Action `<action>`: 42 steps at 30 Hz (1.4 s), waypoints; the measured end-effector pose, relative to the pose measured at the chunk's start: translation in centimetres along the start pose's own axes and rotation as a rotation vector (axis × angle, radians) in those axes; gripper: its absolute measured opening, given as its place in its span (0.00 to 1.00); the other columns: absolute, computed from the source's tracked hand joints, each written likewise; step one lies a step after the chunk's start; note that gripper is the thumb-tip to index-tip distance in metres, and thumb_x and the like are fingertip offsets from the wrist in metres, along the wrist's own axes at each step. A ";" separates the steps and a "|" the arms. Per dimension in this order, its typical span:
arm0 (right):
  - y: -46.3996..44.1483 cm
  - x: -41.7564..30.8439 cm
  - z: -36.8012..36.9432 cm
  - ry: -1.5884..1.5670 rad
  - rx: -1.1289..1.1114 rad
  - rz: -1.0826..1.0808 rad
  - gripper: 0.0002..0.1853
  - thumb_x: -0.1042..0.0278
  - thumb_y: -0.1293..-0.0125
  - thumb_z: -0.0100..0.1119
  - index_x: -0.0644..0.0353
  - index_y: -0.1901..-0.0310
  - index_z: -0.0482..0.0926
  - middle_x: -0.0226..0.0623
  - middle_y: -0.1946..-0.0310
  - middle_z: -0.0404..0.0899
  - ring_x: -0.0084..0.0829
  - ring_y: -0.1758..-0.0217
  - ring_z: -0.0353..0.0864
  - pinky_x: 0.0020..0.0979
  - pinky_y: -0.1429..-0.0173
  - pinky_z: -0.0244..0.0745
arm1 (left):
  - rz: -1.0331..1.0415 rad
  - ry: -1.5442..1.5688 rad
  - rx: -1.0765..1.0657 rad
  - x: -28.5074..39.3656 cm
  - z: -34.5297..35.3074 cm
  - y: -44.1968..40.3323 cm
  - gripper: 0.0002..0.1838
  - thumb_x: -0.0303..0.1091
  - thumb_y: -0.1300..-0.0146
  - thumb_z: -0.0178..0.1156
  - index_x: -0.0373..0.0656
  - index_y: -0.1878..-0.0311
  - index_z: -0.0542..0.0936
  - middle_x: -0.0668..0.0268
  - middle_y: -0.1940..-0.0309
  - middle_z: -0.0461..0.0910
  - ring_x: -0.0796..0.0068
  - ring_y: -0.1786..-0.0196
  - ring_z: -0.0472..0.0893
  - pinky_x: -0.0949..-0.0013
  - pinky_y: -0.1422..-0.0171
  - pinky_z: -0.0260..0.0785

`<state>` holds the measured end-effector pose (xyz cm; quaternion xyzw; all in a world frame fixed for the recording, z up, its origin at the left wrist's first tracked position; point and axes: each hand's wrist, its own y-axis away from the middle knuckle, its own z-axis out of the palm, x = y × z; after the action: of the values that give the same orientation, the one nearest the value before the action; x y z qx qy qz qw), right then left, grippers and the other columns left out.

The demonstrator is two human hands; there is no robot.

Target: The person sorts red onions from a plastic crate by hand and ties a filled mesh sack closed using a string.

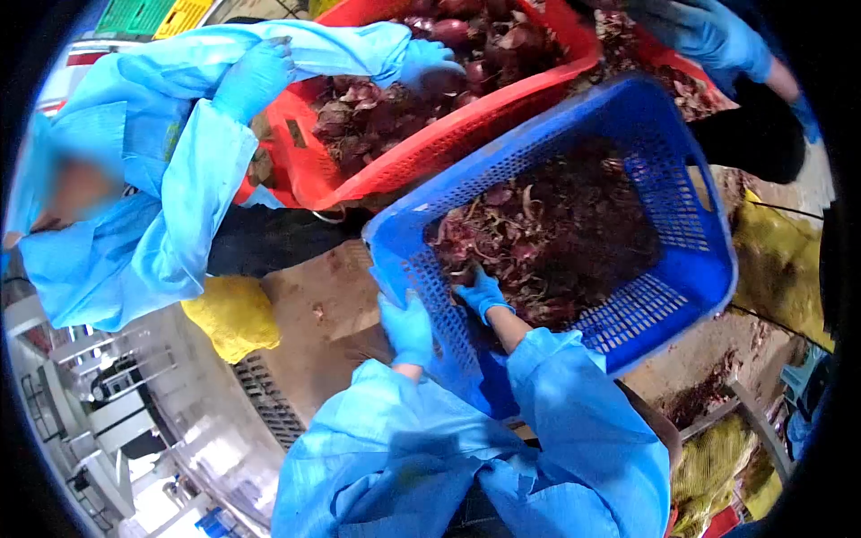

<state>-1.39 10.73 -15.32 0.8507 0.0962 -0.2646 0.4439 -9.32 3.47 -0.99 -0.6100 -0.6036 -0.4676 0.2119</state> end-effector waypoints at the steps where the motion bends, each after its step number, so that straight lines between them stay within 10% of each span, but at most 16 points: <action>1: -0.1 -0.1 1.2 -0.003 -0.023 0.005 0.40 0.55 0.55 0.65 0.57 0.38 0.63 0.54 0.50 0.73 0.48 0.48 0.75 0.36 0.43 0.69 | -0.008 -0.025 0.021 0.4 0.1 0.3 0.14 0.26 0.40 0.53 0.35 0.51 0.69 0.56 0.58 0.78 0.65 0.57 0.77 0.64 0.49 0.67; 3: -1.0 -0.1 3.1 -0.197 0.089 0.273 0.45 0.52 0.59 0.69 0.59 0.38 0.60 0.56 0.48 0.71 0.46 0.48 0.74 0.35 0.42 0.68 | 0.019 -0.051 -0.010 -0.2 -0.1 -0.1 0.14 0.26 0.40 0.53 0.35 0.51 0.69 0.57 0.59 0.77 0.66 0.57 0.77 0.64 0.49 0.67; 6: -2.9 4.7 5.7 -0.853 0.059 0.054 0.33 0.55 0.51 0.65 0.63 0.45 0.66 0.46 0.53 0.74 0.37 0.53 0.76 0.37 0.48 0.72 | -0.009 -0.002 -0.018 -0.3 -0.2 0.0 0.14 0.26 0.40 0.53 0.35 0.51 0.69 0.57 0.58 0.77 0.66 0.56 0.77 0.64 0.49 0.66; 10: 0.8 3.5 -0.9 -1.721 -0.498 0.401 0.20 0.51 0.41 0.54 0.56 0.53 0.73 0.35 0.61 0.78 0.35 0.62 0.79 0.35 0.61 0.78 | -0.009 0.142 -0.001 -0.8 0.0 0.2 0.14 0.26 0.40 0.53 0.34 0.51 0.69 0.56 0.58 0.77 0.64 0.56 0.78 0.63 0.49 0.67; 23: 14.6 -2.0 -10.7 -1.961 -0.765 -0.069 0.44 0.30 0.47 0.49 0.59 0.39 0.62 0.47 0.45 0.69 0.44 0.47 0.73 0.47 0.51 0.75 | 0.092 0.035 0.025 -0.9 0.4 -0.3 0.13 0.29 0.43 0.52 0.35 0.55 0.70 0.52 0.62 0.78 0.56 0.59 0.78 0.59 0.51 0.66; 33: 21.8 2.6 -21.3 -2.127 0.231 -0.450 0.29 0.42 0.42 0.51 0.55 0.47 0.68 0.39 0.55 0.73 0.38 0.58 0.75 0.39 0.57 0.75 | 0.190 -0.203 0.002 -2.0 0.6 -1.7 0.18 0.32 0.42 0.52 0.28 0.52 0.71 0.42 0.57 0.75 0.48 0.54 0.75 0.54 0.48 0.64; 37: 28.9 4.4 -33.6 -1.913 0.764 -0.802 0.16 0.55 0.40 0.55 0.52 0.79 0.64 0.33 0.69 0.71 0.31 0.64 0.68 0.30 0.63 0.66 | 0.167 -0.116 0.013 -3.0 0.7 -2.7 0.21 0.35 0.42 0.53 0.29 0.50 0.70 0.41 0.55 0.75 0.43 0.51 0.74 0.54 0.47 0.65; 42: 36.0 8.6 -54.0 -1.592 1.036 -1.191 0.16 0.50 0.41 0.58 0.53 0.75 0.71 0.31 0.71 0.75 0.29 0.61 0.73 0.34 0.56 0.69 | 0.258 -0.089 0.139 -3.6 1.4 -3.3 0.15 0.35 0.40 0.53 0.31 0.59 0.74 0.44 0.64 0.78 0.46 0.59 0.78 0.54 0.56 0.68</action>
<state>39.86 32.53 30.60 0.3395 0.0548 -0.9114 -0.2259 -11.42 3.27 -5.64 -0.6864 -0.5599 -0.3662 0.2851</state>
